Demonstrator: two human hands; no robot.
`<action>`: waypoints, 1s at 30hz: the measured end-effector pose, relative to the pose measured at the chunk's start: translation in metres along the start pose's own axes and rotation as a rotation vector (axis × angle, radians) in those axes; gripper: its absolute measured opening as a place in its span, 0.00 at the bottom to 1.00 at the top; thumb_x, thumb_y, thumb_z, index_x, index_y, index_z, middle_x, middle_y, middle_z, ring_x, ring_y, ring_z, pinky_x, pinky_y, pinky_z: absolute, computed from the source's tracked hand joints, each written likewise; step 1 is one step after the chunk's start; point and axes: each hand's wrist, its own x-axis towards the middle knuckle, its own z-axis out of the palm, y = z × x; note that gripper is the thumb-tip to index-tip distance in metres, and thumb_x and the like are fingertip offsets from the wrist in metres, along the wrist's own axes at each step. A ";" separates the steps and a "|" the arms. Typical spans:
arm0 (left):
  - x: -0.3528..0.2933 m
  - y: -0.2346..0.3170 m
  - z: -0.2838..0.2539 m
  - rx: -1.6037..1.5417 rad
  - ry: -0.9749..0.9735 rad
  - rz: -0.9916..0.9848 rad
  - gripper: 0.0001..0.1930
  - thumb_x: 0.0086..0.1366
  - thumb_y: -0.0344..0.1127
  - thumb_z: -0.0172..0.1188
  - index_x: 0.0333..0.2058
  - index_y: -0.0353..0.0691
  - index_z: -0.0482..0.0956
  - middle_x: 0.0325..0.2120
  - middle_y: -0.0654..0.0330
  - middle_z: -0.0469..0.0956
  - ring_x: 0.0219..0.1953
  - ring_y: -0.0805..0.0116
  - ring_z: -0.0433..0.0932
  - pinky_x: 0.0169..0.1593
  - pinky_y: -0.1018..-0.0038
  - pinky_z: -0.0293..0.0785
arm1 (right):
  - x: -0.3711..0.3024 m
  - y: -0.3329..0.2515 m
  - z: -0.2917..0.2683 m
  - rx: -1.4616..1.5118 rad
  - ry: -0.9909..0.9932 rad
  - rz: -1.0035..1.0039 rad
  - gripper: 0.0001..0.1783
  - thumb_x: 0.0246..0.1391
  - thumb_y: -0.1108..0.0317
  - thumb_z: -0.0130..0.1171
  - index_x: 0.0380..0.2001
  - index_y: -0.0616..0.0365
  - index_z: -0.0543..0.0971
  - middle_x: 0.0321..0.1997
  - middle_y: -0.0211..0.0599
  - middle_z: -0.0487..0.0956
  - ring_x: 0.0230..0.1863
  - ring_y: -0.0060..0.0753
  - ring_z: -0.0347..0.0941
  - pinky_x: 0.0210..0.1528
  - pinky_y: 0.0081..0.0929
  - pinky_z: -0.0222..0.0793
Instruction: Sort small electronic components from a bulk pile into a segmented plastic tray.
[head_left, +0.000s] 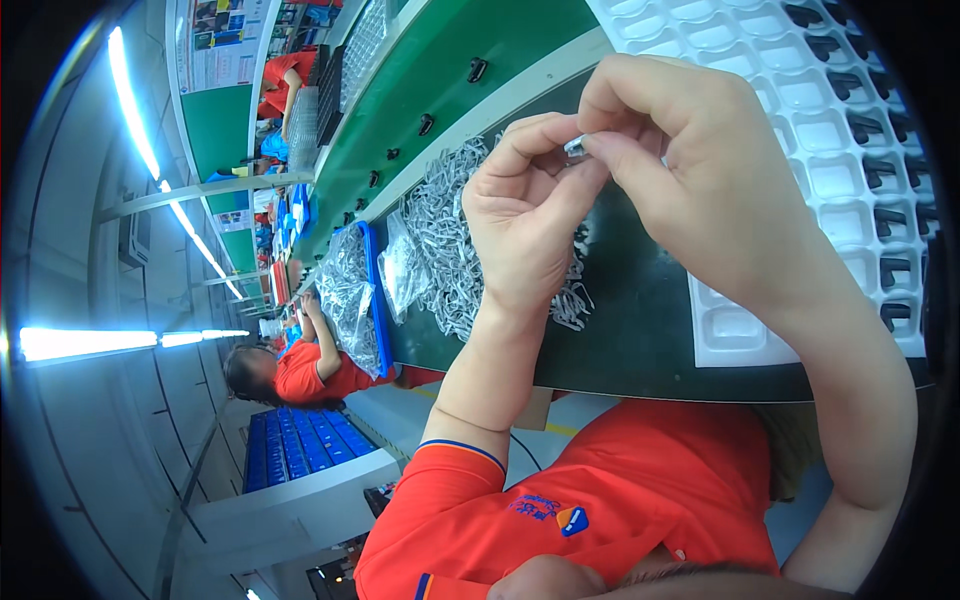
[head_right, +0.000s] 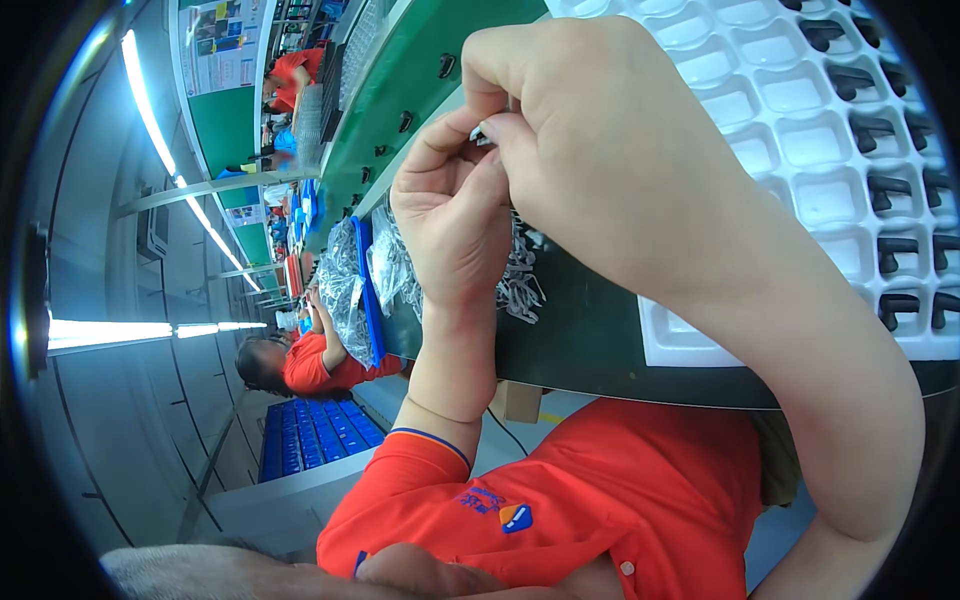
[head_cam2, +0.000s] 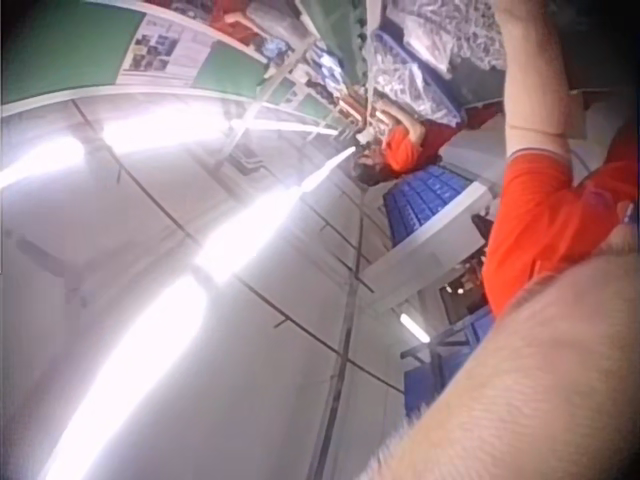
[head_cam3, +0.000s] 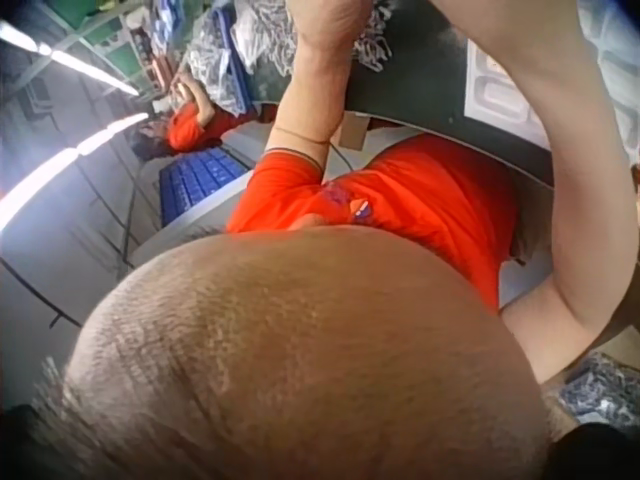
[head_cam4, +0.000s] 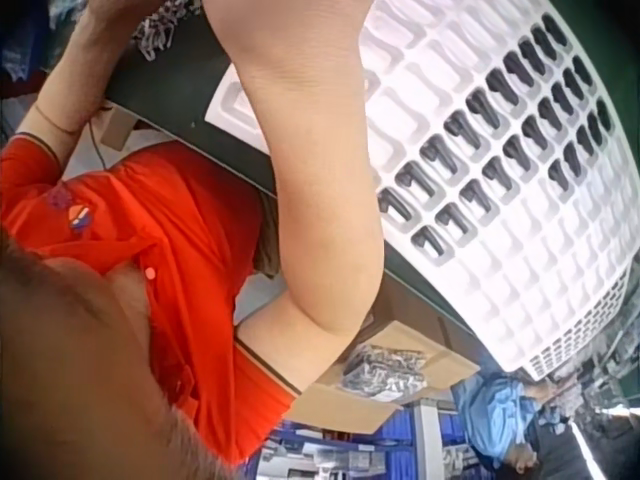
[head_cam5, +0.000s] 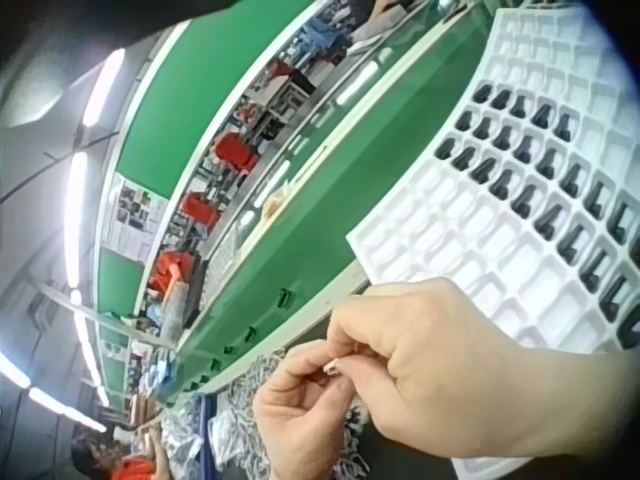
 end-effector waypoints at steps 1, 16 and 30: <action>0.000 0.001 0.002 -0.044 -0.018 -0.025 0.16 0.62 0.15 0.63 0.49 0.28 0.80 0.47 0.57 0.77 0.46 0.72 0.79 0.52 0.76 0.78 | -0.001 0.006 0.000 -0.022 0.007 -0.005 0.03 0.54 0.80 0.59 0.30 0.64 0.75 0.25 0.39 0.76 0.27 0.28 0.73 0.31 0.24 0.68; 0.000 -0.007 0.001 0.001 0.021 0.034 0.12 0.68 0.18 0.58 0.49 0.28 0.80 0.47 0.57 0.76 0.46 0.70 0.80 0.53 0.74 0.80 | -0.002 0.005 0.003 0.076 0.008 0.075 0.04 0.57 0.80 0.57 0.30 0.64 0.73 0.24 0.37 0.74 0.27 0.27 0.73 0.31 0.24 0.68; -0.004 -0.004 0.004 0.085 0.056 0.087 0.09 0.67 0.18 0.59 0.45 0.29 0.81 0.42 0.58 0.78 0.40 0.72 0.83 0.48 0.78 0.80 | 0.002 0.006 -0.005 0.028 -0.127 0.225 0.04 0.57 0.79 0.59 0.32 0.62 0.73 0.27 0.32 0.75 0.31 0.20 0.74 0.34 0.19 0.69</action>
